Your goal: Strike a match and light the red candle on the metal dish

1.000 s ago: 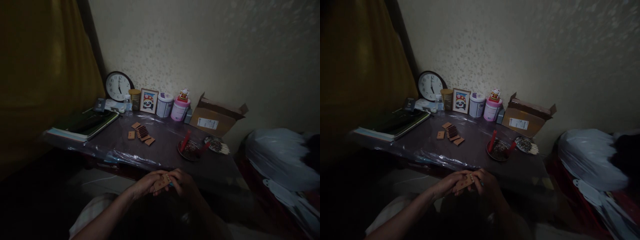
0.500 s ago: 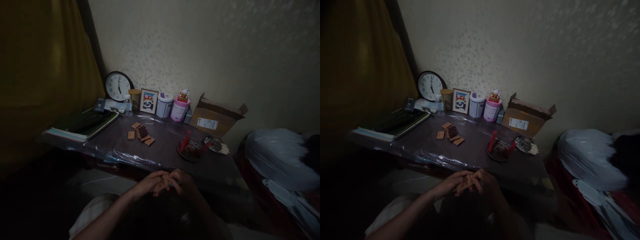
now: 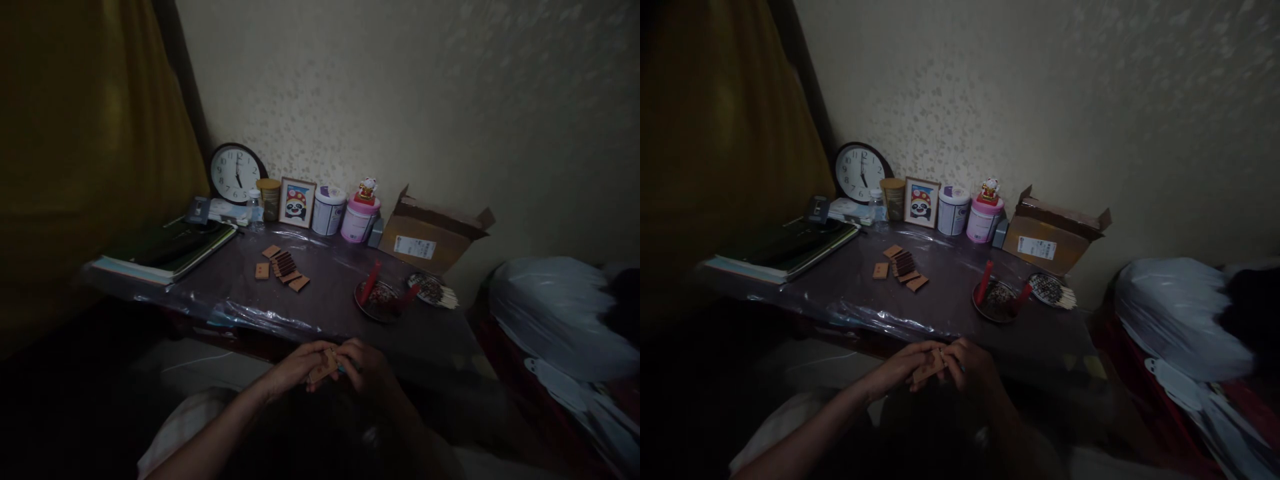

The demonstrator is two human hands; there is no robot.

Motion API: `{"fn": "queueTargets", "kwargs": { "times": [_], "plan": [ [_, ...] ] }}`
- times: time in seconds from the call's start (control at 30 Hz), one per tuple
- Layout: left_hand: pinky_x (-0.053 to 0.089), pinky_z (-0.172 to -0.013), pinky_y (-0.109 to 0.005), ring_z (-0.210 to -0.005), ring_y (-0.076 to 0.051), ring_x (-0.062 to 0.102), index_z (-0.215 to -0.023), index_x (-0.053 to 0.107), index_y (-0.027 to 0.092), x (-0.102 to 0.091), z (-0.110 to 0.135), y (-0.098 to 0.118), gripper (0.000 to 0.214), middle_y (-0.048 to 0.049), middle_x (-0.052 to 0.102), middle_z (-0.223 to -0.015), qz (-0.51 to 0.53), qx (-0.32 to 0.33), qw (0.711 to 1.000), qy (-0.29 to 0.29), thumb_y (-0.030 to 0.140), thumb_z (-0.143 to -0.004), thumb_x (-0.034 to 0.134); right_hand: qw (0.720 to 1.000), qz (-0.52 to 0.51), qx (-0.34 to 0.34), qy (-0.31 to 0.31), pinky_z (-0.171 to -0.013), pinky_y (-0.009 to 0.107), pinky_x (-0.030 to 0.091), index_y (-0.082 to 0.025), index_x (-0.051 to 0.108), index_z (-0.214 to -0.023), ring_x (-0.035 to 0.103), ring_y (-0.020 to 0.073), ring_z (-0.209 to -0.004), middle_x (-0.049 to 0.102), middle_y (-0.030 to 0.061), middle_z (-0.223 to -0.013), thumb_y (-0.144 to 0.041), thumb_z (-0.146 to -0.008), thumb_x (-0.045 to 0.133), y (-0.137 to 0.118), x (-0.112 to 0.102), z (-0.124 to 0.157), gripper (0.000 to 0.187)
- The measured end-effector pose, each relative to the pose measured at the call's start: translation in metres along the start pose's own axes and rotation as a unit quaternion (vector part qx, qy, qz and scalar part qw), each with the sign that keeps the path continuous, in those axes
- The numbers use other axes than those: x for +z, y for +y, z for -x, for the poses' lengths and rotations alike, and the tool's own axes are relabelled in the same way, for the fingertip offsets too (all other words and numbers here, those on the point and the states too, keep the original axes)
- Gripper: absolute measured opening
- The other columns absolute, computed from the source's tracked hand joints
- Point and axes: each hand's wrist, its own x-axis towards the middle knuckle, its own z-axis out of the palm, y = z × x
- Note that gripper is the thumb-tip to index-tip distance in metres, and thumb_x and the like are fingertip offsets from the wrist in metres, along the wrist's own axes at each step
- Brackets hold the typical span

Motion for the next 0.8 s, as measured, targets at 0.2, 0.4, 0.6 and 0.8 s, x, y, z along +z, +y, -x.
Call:
{"fn": "queueTargets", "kwargs": {
  "times": [0.2, 0.4, 0.6, 0.8],
  "plan": [
    [0.036, -0.041, -0.018, -0.045, -0.007, 0.047, -0.108, 0.056, 0.013, 0.0011, 0.0013, 0.0015, 0.035, -0.0053, 0.067, -0.076, -0.014, 0.004, 1.000, -0.005, 0.023, -0.076, 0.044, 1.000, -0.019, 0.018, -0.009, -0.070, 0.024, 0.044, -0.019, 0.060, -0.084, 0.060, 0.0141, -0.075, 0.063, 0.0032, -0.080, -0.017, -0.085, 0.051, 0.0054, 0.0022, 0.0002, 0.010],
    [0.032, -0.038, -0.017, -0.040, -0.006, 0.044, -0.106, 0.056, 0.013, 0.0020, 0.0022, 0.0015, 0.034, -0.0047, 0.067, -0.073, -0.022, -0.008, 1.000, -0.012, 0.024, -0.076, 0.044, 0.997, -0.044, 0.052, -0.030, -0.066, 0.022, 0.043, -0.018, 0.061, -0.082, 0.059, 0.0127, -0.071, 0.063, 0.0019, -0.078, -0.016, -0.081, 0.055, 0.0072, 0.0012, 0.0002, 0.006],
    [0.034, -0.040, -0.017, -0.044, -0.007, 0.047, -0.104, 0.056, 0.014, 0.0019, 0.0020, -0.0008, 0.032, -0.0043, 0.067, -0.075, -0.038, -0.010, 0.999, -0.022, 0.024, -0.077, 0.044, 0.994, -0.064, 0.080, -0.042, -0.067, 0.022, 0.044, -0.018, 0.062, -0.084, 0.061, 0.0132, -0.073, 0.065, 0.0031, -0.082, -0.016, -0.080, 0.056, 0.0036, -0.0021, -0.0005, 0.008],
    [0.036, -0.040, -0.017, -0.044, -0.007, 0.046, -0.100, 0.057, 0.014, 0.0005, -0.0005, -0.0061, 0.028, -0.0037, 0.066, -0.075, -0.058, -0.013, 0.998, -0.033, 0.025, -0.077, 0.044, 0.991, -0.068, 0.098, -0.055, -0.062, 0.021, 0.042, -0.018, 0.061, -0.076, 0.059, 0.0125, -0.068, 0.063, 0.0008, -0.075, -0.017, -0.079, 0.056, -0.0001, -0.0042, 0.0003, 0.005]
  ]
}}
